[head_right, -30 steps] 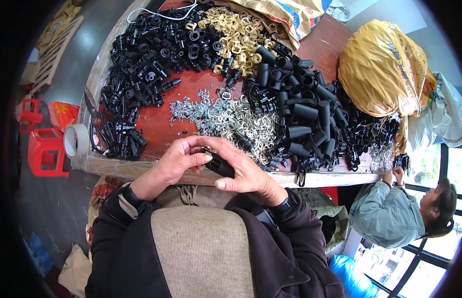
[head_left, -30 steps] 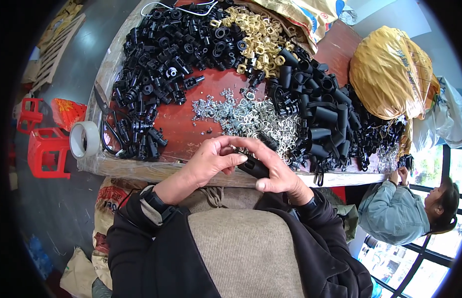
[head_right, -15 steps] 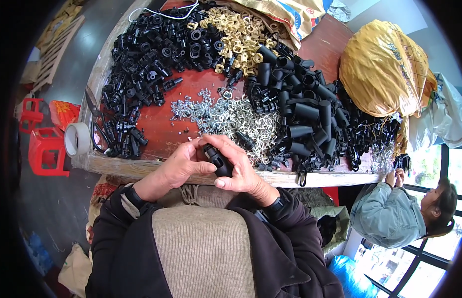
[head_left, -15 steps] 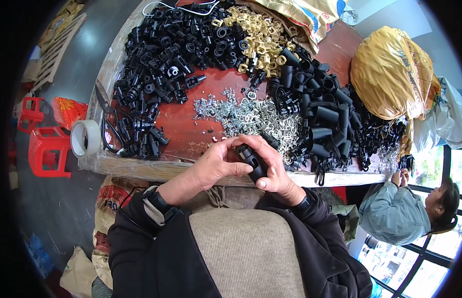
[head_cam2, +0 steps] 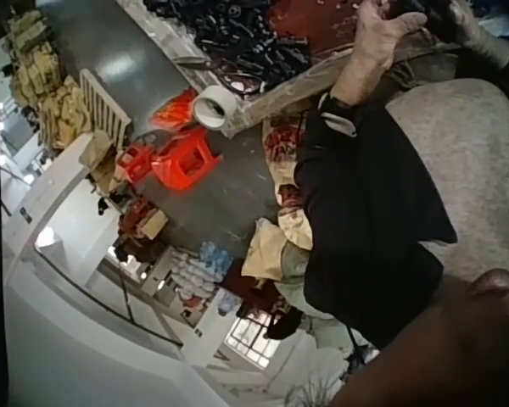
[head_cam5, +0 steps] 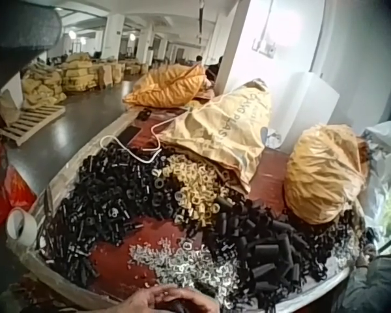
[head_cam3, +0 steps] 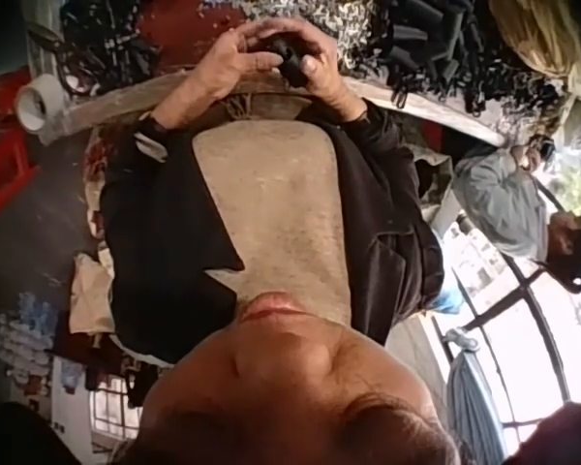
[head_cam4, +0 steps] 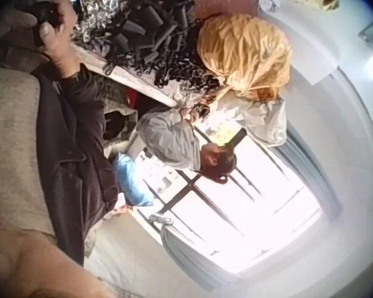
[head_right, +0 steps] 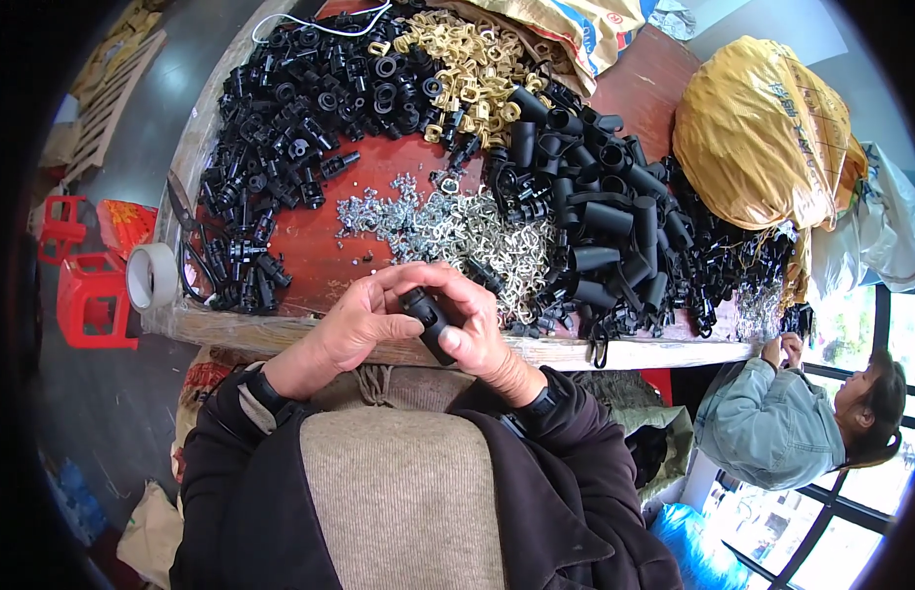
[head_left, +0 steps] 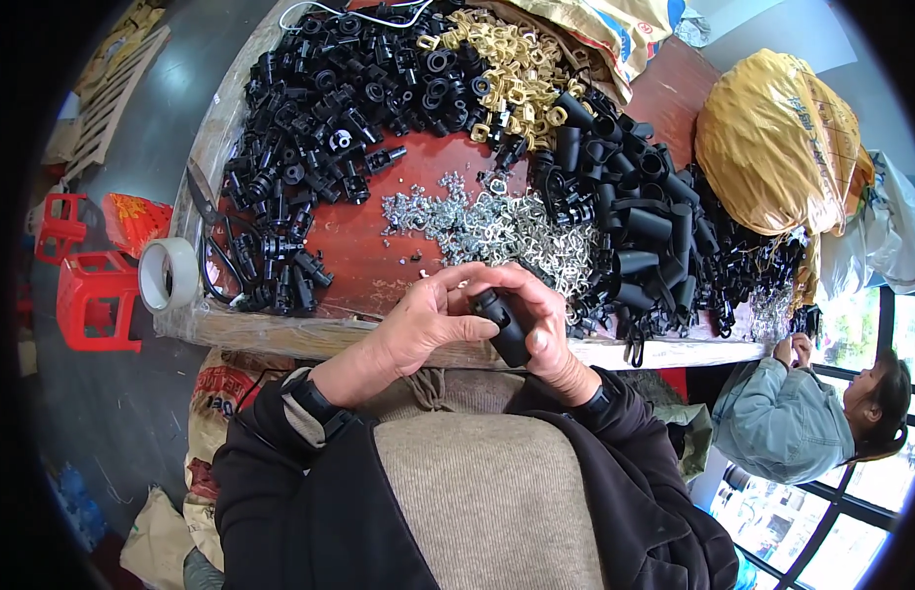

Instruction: The person assembles components by hand by inserting a small metal clip into a black plastic housing and then pushing a small black plastic pin into the assembly. They repeat this process multiple times, occasionally moving aside other parts to reach the metal clips before setting the completed units on the table.

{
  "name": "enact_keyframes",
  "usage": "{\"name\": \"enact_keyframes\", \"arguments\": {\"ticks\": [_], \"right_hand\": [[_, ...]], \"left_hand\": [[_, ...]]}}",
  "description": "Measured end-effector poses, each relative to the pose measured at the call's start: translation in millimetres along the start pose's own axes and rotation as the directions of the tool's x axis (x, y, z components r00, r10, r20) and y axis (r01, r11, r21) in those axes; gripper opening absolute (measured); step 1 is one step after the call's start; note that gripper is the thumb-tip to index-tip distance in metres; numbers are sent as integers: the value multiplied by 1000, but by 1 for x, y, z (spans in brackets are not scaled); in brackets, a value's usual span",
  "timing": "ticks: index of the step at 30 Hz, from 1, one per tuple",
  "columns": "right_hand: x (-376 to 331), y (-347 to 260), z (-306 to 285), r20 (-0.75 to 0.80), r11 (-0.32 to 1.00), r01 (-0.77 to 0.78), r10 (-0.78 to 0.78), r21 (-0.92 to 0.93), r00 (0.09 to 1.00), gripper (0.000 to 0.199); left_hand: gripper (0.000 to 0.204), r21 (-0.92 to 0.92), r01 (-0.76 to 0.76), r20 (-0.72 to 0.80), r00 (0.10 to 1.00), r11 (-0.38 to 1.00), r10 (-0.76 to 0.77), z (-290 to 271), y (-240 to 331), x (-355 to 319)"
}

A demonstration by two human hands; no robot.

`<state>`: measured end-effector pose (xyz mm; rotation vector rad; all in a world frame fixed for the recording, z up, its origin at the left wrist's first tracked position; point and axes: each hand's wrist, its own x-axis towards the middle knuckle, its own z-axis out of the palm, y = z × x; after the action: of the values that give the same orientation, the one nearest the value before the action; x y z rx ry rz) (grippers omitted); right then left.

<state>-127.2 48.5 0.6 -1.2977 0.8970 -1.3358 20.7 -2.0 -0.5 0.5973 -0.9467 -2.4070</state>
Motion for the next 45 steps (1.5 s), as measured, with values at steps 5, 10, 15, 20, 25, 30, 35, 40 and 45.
{"name": "enact_keyframes", "arguments": {"ticks": [5, 10, 15, 20, 25, 30, 35, 40, 45], "right_hand": [[-5, 0, -1, -25, 994, -66, 69, 84, 997, 59], [-7, -12, -2, -37, 997, -75, 76, 35, 996, 53], [-44, -31, -52, -170, 974, -141, 110, -178, 979, 53], [-154, -103, -132, -346, 785, -493, 375, -375, 860, 51], [-306, -132, -167, -847, 47, -933, 404, -358, 345, 34], [-383, -94, -178, -915, -233, -885, 89, -403, 393, 27], [-253, -109, -163, -837, 12, -852, -190, -524, 512, 16], [-125, -77, -139, -540, 310, -475, -174, -824, 823, 8], [-16, -25, -66, -8, 445, 1, -18, -896, 1000, 13]], "left_hand": [[69, -49, 108, -54, 992, 993, -110, -1, -4, -3], [66, 2, 124, -6, 992, 992, -124, 1, -6, -2], [61, 94, 165, 60, 983, 982, -171, -1, 1, 0], [60, 181, 87, -24, 996, 980, -84, -28, 19, -4], [51, 705, -22, -202, 952, 709, 230, -58, 43, -5], [48, 992, 15, -81, 839, 126, 538, -73, 66, 8], [41, 974, 71, 64, 822, -213, 566, -98, 68, 21], [33, 955, 109, 22, 901, -275, 433, -92, 67, 25], [24, 981, -8, 93, 896, -193, 435, -98, 65, 16]]}}
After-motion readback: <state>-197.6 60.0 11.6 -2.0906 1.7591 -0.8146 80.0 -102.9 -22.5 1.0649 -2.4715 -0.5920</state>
